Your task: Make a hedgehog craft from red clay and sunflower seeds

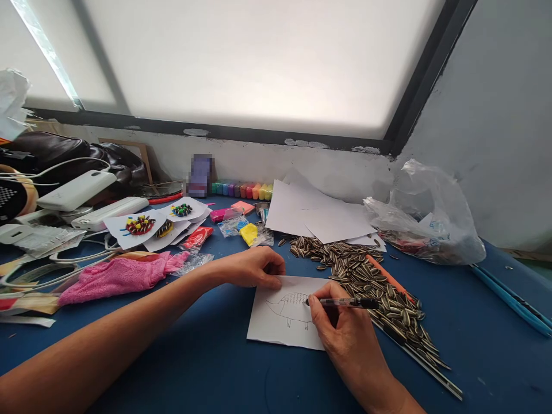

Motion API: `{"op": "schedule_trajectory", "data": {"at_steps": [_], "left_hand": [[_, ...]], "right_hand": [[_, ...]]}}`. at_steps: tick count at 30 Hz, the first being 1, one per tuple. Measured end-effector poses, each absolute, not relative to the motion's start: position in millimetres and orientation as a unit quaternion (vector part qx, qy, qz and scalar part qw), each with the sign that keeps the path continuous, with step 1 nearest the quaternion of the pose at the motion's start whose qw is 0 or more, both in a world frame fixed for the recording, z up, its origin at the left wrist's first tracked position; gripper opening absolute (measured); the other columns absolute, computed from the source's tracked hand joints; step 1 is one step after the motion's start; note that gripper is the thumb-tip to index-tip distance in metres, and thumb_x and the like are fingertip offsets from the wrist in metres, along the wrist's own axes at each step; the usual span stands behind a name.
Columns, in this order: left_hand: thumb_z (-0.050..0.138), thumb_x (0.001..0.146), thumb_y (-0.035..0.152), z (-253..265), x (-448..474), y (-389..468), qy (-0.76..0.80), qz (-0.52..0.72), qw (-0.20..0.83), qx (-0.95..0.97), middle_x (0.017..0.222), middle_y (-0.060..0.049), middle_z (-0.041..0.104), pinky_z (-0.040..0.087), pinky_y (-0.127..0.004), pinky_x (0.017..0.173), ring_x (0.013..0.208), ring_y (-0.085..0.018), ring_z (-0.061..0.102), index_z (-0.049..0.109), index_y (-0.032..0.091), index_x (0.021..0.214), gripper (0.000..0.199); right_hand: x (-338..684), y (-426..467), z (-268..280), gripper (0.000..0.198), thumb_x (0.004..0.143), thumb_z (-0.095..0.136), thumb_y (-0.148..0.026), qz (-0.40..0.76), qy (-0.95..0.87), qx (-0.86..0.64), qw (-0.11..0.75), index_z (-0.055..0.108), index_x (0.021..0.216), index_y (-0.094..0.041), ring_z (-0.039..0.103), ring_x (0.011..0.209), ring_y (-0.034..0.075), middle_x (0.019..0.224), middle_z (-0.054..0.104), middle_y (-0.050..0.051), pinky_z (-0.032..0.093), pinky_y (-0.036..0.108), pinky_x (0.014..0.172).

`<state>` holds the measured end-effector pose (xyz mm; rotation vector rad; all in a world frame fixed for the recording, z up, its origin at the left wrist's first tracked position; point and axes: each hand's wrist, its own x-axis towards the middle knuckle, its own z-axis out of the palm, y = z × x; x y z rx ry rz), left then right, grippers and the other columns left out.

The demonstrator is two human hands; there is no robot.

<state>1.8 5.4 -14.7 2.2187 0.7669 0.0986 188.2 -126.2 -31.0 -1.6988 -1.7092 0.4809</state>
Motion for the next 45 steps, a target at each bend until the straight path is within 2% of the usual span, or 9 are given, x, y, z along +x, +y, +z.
{"op": "schedule_trajectory", "data": {"at_steps": [7, 12, 21, 38, 45], "left_hand": [[0.059, 0.070, 0.022, -13.0, 1.6, 4.0, 0.307, 0.041, 0.386, 0.869, 0.069, 0.002, 0.055, 0.031, -0.023, 0.053, 0.060, -0.009, 0.046, 0.062, 0.015, 0.079, 0.011], [0.059, 0.070, 0.022, -11.6, 0.9, 2.9, 0.311, 0.042, 0.386, 0.868, 0.068, 0.003, 0.054, 0.032, -0.023, 0.054, 0.060, -0.009, 0.045, 0.062, 0.015, 0.078, 0.011], [0.059, 0.070, 0.021, -13.5, 1.6, 3.9, 0.310, 0.040, 0.389, 0.867, 0.068, 0.003, 0.054, 0.031, -0.023, 0.053, 0.060, -0.009, 0.045, 0.061, 0.016, 0.078, 0.010], [0.059, 0.070, 0.021, -13.5, 0.5, 3.7, 0.310, 0.041, 0.400, 0.862, 0.069, 0.002, 0.056, 0.032, -0.023, 0.053, 0.061, -0.009, 0.047, 0.061, 0.016, 0.078, 0.011], [0.058, 0.068, 0.021, -11.4, 1.0, 2.1, 0.315, 0.040, 0.390, 0.864, 0.069, 0.002, 0.056, 0.032, -0.023, 0.053, 0.061, -0.010, 0.047, 0.061, 0.016, 0.078, 0.011]], "right_hand": [[187.9, -125.7, -30.2, 0.028, 0.086, 0.046, -0.046, 0.167, -0.655, -0.657, 0.334, 0.051, 0.069, -0.023, 0.043, 0.044, 0.012, 0.051, 0.047, -0.004, 0.032, 0.023, 0.039], [187.5, -126.3, -29.4, 0.030, 0.086, 0.046, -0.047, 0.186, -0.657, -0.650, 0.334, 0.051, 0.068, -0.023, 0.041, 0.042, 0.012, 0.049, 0.044, -0.005, 0.031, 0.022, 0.038], [189.2, -126.3, -28.3, 0.028, 0.084, 0.048, -0.043, 0.124, -0.640, -0.669, 0.357, 0.050, 0.064, -0.024, 0.042, 0.042, 0.012, 0.049, 0.047, -0.004, 0.032, 0.022, 0.038], [189.9, -126.5, -30.4, 0.026, 0.084, 0.049, -0.044, 0.171, -0.633, -0.670, 0.348, 0.051, 0.067, -0.024, 0.039, 0.041, 0.012, 0.049, 0.044, -0.005, 0.030, 0.022, 0.036], [189.0, -125.8, -29.4, 0.027, 0.084, 0.047, -0.043, 0.148, -0.639, -0.670, 0.348, 0.049, 0.065, -0.024, 0.038, 0.041, 0.011, 0.048, 0.043, -0.005, 0.030, 0.022, 0.037]]}}
